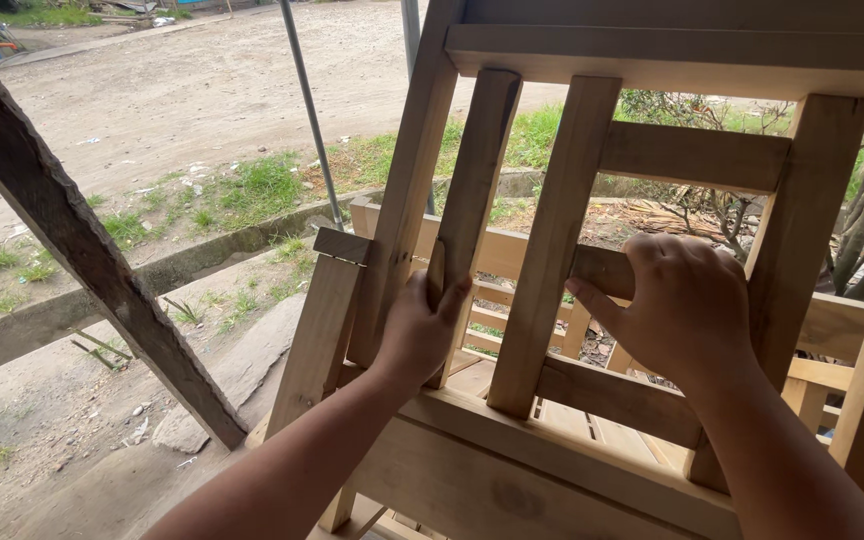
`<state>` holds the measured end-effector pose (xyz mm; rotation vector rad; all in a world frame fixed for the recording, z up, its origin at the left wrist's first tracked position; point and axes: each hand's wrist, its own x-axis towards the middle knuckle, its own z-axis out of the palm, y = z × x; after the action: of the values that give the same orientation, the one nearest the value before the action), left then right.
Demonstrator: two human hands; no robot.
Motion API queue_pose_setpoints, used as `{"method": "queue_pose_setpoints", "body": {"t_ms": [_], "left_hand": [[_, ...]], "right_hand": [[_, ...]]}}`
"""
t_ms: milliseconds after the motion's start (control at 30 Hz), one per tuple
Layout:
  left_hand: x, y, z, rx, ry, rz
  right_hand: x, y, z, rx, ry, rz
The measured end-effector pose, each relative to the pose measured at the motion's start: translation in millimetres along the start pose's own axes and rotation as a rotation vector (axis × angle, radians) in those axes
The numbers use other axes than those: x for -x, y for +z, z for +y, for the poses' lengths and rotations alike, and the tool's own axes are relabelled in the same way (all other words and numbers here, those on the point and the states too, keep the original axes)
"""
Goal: The person sands the vertical slats of a wooden chair frame using a sanding block. They work methodically on each slat, holding the chair steady with one hand while sanding with the other. The task continues throughout the clip without interruption.
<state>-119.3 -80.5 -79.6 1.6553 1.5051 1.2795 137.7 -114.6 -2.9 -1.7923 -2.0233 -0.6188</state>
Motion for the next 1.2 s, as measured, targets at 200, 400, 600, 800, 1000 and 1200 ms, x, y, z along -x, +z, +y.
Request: {"method": "queue_pose_setpoints", "body": {"t_ms": [200, 400, 600, 800, 1000, 1200], "left_hand": [[-72.4, 27.1, 57.5, -0.130, 0.310, 0.329], [-51.8, 24.4, 55.8, -0.437, 0.796, 0.378], [17.1, 6.8, 22.4, -0.634, 0.815, -0.006], [-98.6, 16.8, 86.7, -0.759, 0.749, 0.048], [-59.6, 16.9, 77.7, -0.625, 0.794, 0.184], [-20.8, 3.1, 49.6, -0.623, 0.785, 0.090]], "right_hand": [[1.8, -0.8, -2.0, 0.007, -0.010, 0.039], [3.8, 1.7, 0.5, 0.033, -0.005, -0.013], [4.8, 3.3, 1.3, 0.032, -0.047, 0.069], [6.2, 1.7, 2.2, 0.005, -0.006, -0.021], [7.3, 8.0, 5.8, 0.012, -0.055, 0.051], [6.6, 7.9, 2.7, -0.009, -0.026, 0.027]]}}
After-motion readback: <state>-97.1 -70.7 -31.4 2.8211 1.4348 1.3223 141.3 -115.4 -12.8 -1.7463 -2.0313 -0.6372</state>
